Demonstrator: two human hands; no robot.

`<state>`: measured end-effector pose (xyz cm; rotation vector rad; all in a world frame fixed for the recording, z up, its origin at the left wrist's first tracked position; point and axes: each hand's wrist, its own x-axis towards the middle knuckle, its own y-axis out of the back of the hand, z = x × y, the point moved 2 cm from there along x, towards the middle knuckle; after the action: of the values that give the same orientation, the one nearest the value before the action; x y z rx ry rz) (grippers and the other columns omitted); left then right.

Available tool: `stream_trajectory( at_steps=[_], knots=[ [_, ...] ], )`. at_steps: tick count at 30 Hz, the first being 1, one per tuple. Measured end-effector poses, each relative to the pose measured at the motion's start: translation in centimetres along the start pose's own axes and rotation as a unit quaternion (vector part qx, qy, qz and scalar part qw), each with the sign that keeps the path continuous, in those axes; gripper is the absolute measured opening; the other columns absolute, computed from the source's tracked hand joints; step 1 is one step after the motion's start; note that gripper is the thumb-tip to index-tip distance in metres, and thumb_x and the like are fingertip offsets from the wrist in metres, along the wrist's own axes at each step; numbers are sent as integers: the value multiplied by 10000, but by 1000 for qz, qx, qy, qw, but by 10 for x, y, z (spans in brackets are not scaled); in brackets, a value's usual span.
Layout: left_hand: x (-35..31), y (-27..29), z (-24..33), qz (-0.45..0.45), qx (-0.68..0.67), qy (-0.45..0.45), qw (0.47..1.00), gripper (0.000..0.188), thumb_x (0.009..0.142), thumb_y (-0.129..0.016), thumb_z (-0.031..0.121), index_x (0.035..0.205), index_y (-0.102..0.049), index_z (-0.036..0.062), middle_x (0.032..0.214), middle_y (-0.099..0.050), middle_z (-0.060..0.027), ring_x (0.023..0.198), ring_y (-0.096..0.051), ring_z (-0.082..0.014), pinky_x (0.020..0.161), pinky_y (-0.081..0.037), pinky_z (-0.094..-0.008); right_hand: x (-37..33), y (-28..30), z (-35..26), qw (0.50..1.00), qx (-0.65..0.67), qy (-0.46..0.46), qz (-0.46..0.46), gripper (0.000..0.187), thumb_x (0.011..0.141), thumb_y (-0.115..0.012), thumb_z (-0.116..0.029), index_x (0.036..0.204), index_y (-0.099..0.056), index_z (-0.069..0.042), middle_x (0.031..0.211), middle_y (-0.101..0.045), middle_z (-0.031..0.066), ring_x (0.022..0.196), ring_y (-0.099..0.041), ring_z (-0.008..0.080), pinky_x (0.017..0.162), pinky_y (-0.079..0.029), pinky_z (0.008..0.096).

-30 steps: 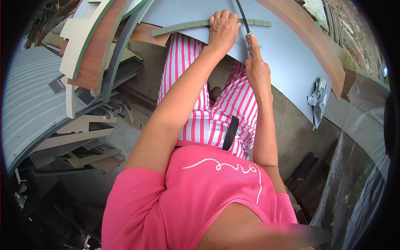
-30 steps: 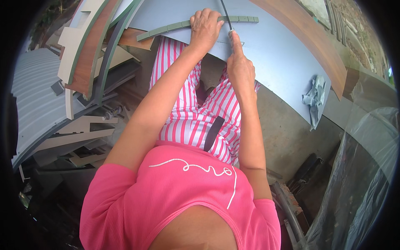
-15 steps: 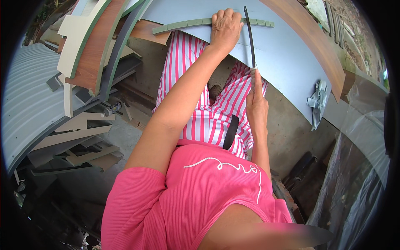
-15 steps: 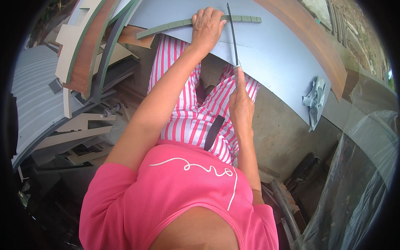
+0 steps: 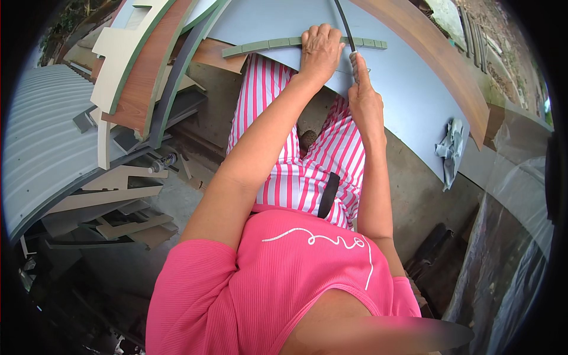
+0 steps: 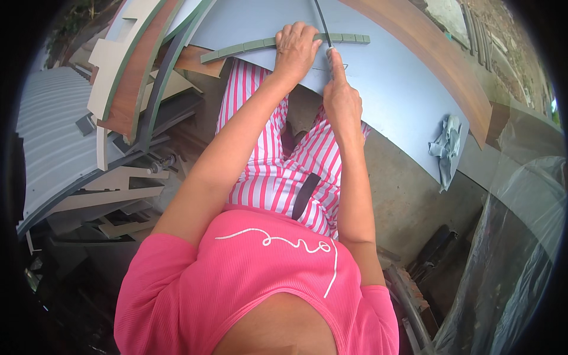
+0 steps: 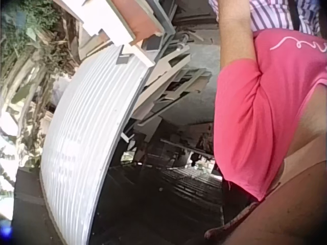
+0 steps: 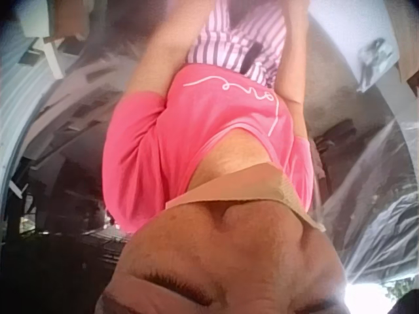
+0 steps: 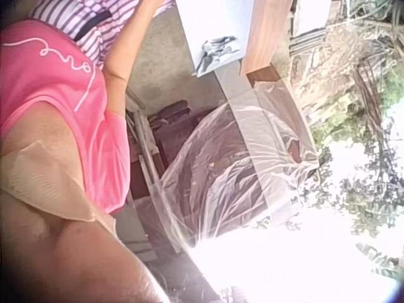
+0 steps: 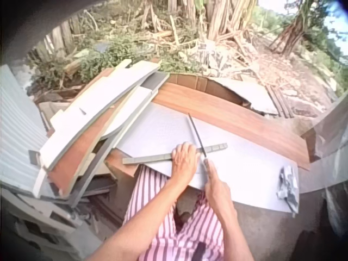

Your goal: Scraping thin wood or bamboo strips using a small knife over a flat surface.

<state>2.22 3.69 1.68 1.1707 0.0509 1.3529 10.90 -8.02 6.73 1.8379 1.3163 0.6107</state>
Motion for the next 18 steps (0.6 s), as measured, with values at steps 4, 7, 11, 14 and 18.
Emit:
stream_trajectory(
  at_steps=[4,7,11,14,18],
  knots=[
    [-5,3,1,-8,-5,9,1000,254,775,-713,106,998,-592,97,981,-537,-74,939,-504,-277,827,-378,-409,23,-2,-7,998,2,-38,-43,658,855,-431,-37,1472,-329,-244,882,-646,300,818,-657,426,721,-456,505],
    [-3,5,2,-17,-11,16,1000,256,777,-710,100,1003,-588,96,988,-540,-74,948,-507,-278,834,-379,-414,14,-2,-4,999,8,-34,-38,670,858,-440,-20,1477,-319,-245,844,-642,289,787,-652,420,711,-455,501],
    [-1,3,4,-31,-11,18,999,261,777,-709,97,1008,-588,98,1000,-548,-71,956,-512,-276,845,-378,-412,-32,9,2,995,49,-74,-49,684,860,-439,-1,1483,-300,-246,819,-641,266,767,-649,414,691,-452,498],
    [0,5,2,-32,-9,20,999,265,782,-709,104,1019,-591,99,1005,-552,-66,959,-515,-273,850,-377,-410,-72,11,14,996,6,-76,-55,693,865,-444,14,1490,-286,-241,834,-641,244,775,-659,386,698,-453,491],
    [2,6,1,-38,-10,18,999,268,790,-705,115,1033,-594,96,1018,-556,-66,969,-516,-272,859,-373,-411,-108,17,21,992,52,-95,-59,683,876,-443,22,1492,-278,-224,1079,-632,235,788,-664,366,703,-476,475]
  ],
)
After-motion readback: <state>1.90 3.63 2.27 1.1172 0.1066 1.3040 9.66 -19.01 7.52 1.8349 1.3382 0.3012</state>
